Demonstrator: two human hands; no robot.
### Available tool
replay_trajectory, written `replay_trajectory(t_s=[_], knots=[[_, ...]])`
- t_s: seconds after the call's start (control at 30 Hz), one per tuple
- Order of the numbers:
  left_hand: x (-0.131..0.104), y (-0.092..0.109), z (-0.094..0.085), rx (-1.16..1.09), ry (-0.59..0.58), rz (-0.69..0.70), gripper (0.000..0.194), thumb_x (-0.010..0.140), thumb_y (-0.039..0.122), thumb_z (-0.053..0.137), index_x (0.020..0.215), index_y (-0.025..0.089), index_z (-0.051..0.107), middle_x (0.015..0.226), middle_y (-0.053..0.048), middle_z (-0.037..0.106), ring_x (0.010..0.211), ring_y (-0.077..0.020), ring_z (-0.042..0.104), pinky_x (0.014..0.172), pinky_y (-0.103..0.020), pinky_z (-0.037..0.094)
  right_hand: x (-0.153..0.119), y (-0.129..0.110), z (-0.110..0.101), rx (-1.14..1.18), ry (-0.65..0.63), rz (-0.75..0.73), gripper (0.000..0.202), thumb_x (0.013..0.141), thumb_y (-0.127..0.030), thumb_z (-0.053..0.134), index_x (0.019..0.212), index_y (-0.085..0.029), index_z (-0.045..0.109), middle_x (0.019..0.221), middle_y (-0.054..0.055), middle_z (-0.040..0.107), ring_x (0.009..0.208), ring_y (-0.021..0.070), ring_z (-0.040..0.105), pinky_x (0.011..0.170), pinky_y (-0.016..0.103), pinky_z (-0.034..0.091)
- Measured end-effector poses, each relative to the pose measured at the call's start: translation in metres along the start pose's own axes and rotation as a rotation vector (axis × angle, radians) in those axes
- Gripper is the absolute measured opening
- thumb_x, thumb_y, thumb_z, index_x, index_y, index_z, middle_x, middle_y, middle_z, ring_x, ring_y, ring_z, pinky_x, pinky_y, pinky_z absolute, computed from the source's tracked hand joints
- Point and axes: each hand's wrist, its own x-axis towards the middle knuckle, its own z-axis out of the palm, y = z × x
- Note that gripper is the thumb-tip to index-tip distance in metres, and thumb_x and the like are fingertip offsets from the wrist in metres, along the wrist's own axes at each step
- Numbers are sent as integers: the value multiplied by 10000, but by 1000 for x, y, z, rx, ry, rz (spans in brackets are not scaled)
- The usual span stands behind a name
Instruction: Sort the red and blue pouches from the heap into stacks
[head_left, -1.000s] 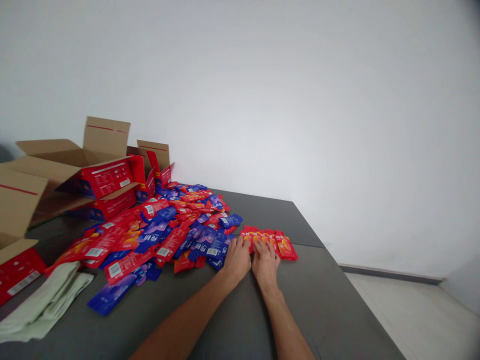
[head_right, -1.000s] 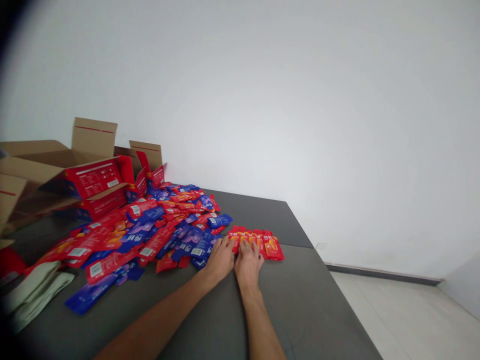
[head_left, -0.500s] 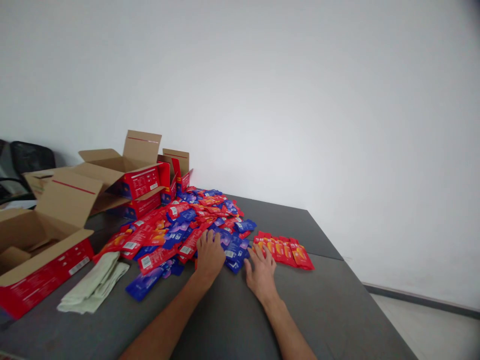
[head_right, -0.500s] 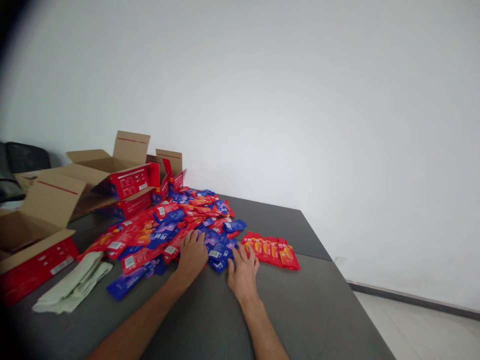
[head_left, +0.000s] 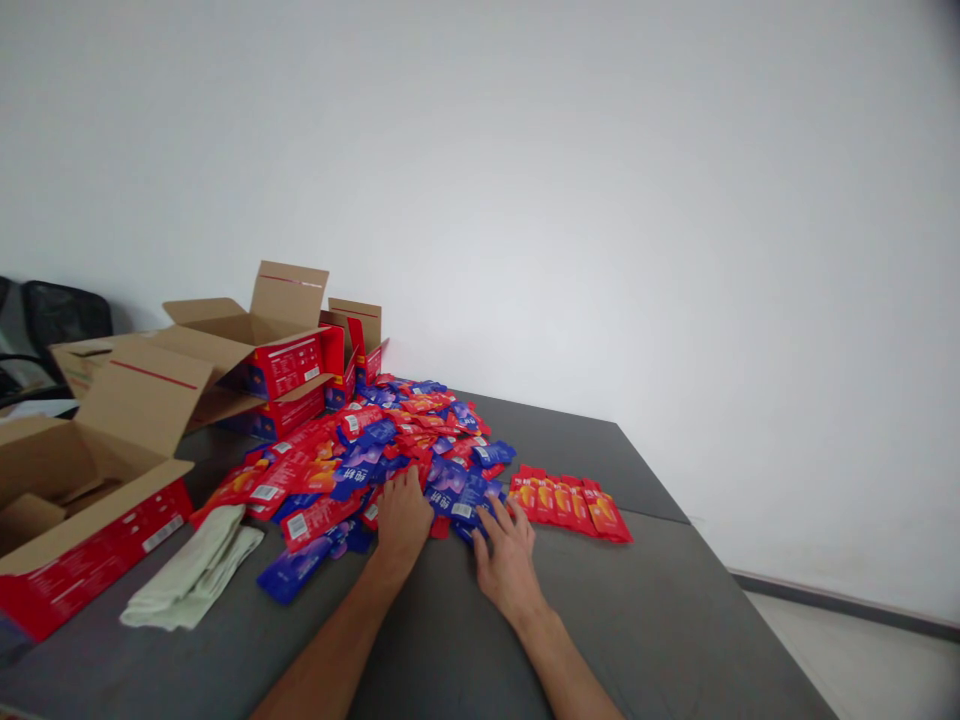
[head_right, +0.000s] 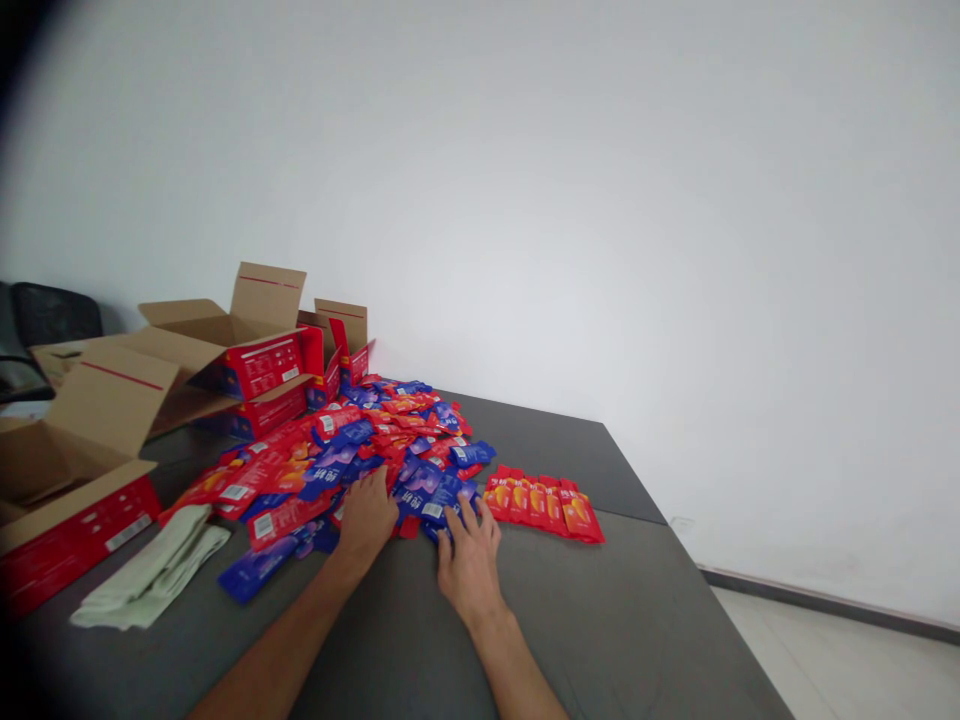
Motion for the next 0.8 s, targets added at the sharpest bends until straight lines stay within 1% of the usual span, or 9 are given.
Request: replay_trajectory(t_s=[0.1, 0.17, 0.27, 0.33, 0.37, 0.5, 0.6, 0.7, 0.8], knots=[[1, 3, 0, -230, 26, 26, 406, 851, 147, 445, 1242, 138, 554, 1202, -155, 646, 1167, -264, 568, 993, -380, 406, 1, 2, 1, 52, 23, 2, 383, 935, -298, 465, 1289, -277, 609, 1450, 47, 487, 1355, 288, 343, 1098, 479, 311], [-1, 8, 1, -443, 6, 13, 355, 845, 177, 479, 1184, 162, 585, 1180, -127, 665, 1135, -252, 593, 970, -365, 436, 2, 2, 1, 125, 54, 9, 379, 939, -309, 462, 1281, -254, 614, 1407, 68, 528, 1323, 276, 388, 1093, 460, 334], [-9, 21, 5, -851, -188, -42, 280, 766, 197, 579, 1043, 181, 620, 1001, -74, 719, 932, -229, 666, 819, -326, 513, 3, 2, -2, 303, 104, 58, 405, 944, -340, 460, 1308, -216, 585, 1291, 101, 610, 1219, 238, 502, 1049, 387, 400], [-16, 30, 9, -1100, -325, -79, 297, 708, 191, 631, 1004, 190, 617, 920, -42, 723, 813, -198, 672, 719, -288, 526, 3, 1, -5, 438, 105, 126, 415, 938, -375, 472, 1300, -206, 585, 1182, 100, 661, 1095, 213, 591, 970, 328, 459], [-18, 34, 10, -1177, -356, -92, 306, 688, 200, 654, 992, 193, 618, 898, -32, 721, 779, -186, 666, 689, -274, 522, 2, 1, -7, 500, 91, 156, 402, 933, -392, 481, 1267, -208, 606, 1119, 90, 683, 1022, 203, 625, 917, 306, 481], [-20, 39, 9, -1317, -394, -119, 249, 713, 364, 681, 877, 183, 634, 783, 0, 687, 665, -146, 618, 623, -249, 489, 2, -1, -10, 681, 1, 204, 307, 907, -428, 515, 1007, -201, 694, 813, 32, 700, 728, 177, 635, 720, 269, 487], [-15, 35, 4, -1400, -389, -169, 321, 755, 486, 648, 783, 167, 633, 691, 19, 639, 587, -117, 564, 570, -232, 445, 1, -2, -11, 782, -50, 219, 297, 884, -443, 541, 900, -184, 685, 693, 4, 653, 640, 162, 580, 645, 254, 448], [-10, 29, 2, -1435, -418, -215, 356, 721, 506, 688, 723, 155, 625, 633, 29, 604, 539, -101, 524, 534, -227, 408, 1, -2, -11, 884, -125, 224, 283, 866, -440, 561, 873, -179, 669, 669, -12, 613, 618, 144, 532, 609, 238, 408], [-6, 25, 3, -1510, -433, -280, 322, 676, 451, 730, 717, 154, 612, 621, 34, 593, 526, -97, 516, 537, -231, 405, 2, -1, -11, 972, -192, 265, 278, 844, -447, 592, 828, -174, 645, 628, -33, 557, 568, 118, 465, 555, 221, 350]])
